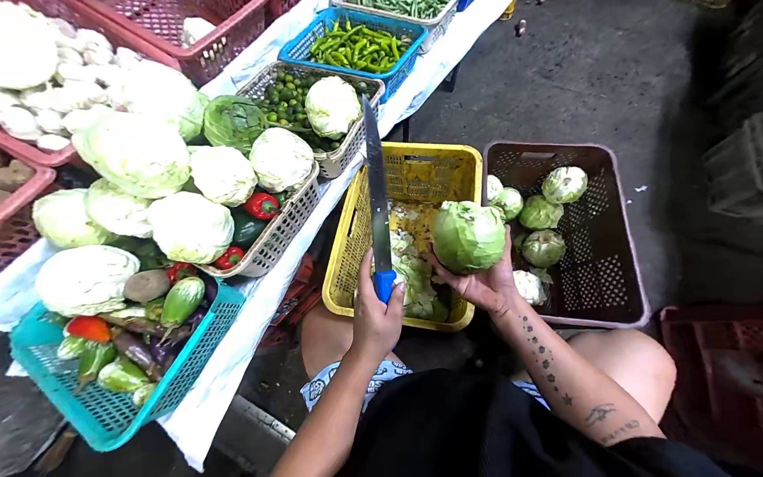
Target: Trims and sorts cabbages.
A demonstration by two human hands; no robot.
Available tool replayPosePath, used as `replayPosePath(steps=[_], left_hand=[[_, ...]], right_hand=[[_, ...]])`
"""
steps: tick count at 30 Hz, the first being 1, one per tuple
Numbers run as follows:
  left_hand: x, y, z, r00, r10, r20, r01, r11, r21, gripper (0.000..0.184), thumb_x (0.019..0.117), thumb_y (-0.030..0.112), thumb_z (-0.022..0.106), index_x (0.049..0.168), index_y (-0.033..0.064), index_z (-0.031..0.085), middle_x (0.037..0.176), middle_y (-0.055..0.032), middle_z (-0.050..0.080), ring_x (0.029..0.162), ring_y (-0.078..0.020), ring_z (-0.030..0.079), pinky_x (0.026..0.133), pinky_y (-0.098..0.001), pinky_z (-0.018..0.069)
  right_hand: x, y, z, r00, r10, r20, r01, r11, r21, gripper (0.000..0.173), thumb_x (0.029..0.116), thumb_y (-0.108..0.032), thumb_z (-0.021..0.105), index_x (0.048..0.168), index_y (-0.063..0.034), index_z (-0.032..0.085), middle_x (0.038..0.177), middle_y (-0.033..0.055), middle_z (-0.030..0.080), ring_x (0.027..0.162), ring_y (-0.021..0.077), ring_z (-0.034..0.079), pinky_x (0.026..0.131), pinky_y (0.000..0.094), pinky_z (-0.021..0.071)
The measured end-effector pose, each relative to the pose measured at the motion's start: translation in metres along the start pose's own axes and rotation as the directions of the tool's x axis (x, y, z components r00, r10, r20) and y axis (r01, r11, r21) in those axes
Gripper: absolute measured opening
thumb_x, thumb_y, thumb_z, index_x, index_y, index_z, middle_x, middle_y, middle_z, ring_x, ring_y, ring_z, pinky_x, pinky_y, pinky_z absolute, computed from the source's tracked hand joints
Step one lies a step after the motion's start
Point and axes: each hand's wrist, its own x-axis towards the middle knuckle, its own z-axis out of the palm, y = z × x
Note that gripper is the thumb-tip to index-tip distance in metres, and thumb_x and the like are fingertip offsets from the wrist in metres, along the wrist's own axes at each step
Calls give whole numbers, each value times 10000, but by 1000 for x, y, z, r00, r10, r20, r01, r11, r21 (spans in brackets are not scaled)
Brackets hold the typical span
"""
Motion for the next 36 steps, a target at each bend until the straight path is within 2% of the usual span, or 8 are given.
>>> replayPosePath(steps=[2,5,8,16,19,26,32,36], left_hand=[[-4,5,1,989,146,-2,-145,985,93,905,940,279,734,1641,124,182,1039,-78,664,794,-119,663,713,-309,609],[-8,16,1,945,326,29,-327,934,143,883,968,337,710,1630,40,208,1134,-147,662,882,-113,658,788,-290,593],[-7,27,4,927,371,52,-374,923,91,786,1002,295,664,1632,73,249,1123,-144,637,872,-131,637,761,-289,586],[-2,27,8,915,396,-77,-389,916,94,536,954,286,730,1462,190,588,1131,-85,632,817,-103,574,696,-259,516],[-4,31,9,919,384,-93,-377,922,86,576,884,417,798,1381,163,653,1091,-83,622,759,-79,529,661,-240,470],[-15,52,7,946,315,-75,-308,947,88,799,710,539,911,1328,129,616,1151,-84,560,734,-60,532,611,-198,492],[-12,58,-8,963,265,35,-263,963,-59,431,830,313,876,1205,156,733,1069,-34,599,685,-33,520,588,-172,470],[-15,54,1,960,278,11,-278,959,56,622,791,452,883,1287,125,699,1073,-59,572,689,-28,509,586,-172,471]], right_hand=[[-10,10,3,995,15,100,-15,1000,-3,1163,735,-997,312,1574,-192,317,1531,245,458,1362,461,500,1068,609,484],[-8,12,-14,961,85,265,-78,996,-39,1180,628,-907,650,1532,-184,418,1524,238,466,1353,471,498,1015,647,497],[0,19,-14,989,75,127,-78,997,15,1096,700,-971,471,1474,-195,483,1412,216,563,1253,414,584,947,598,549],[-8,45,16,987,76,145,-100,981,167,1074,786,-956,322,1479,-147,455,1404,263,553,1250,421,593,977,543,551],[-13,40,10,978,6,209,-27,995,96,943,767,-875,552,1401,-177,546,1336,188,611,1217,344,611,985,543,534],[-36,27,7,911,-204,358,278,946,-169,654,799,-559,798,1295,-164,638,1209,102,703,1150,238,668,1002,476,547],[-44,18,-2,909,-165,383,259,943,-208,651,801,-582,785,1285,-167,653,1207,100,708,1149,235,670,1009,474,544],[-42,21,-1,895,-234,380,328,922,-205,610,827,-529,788,1294,-167,637,1210,95,703,1150,230,665,1017,476,535]])
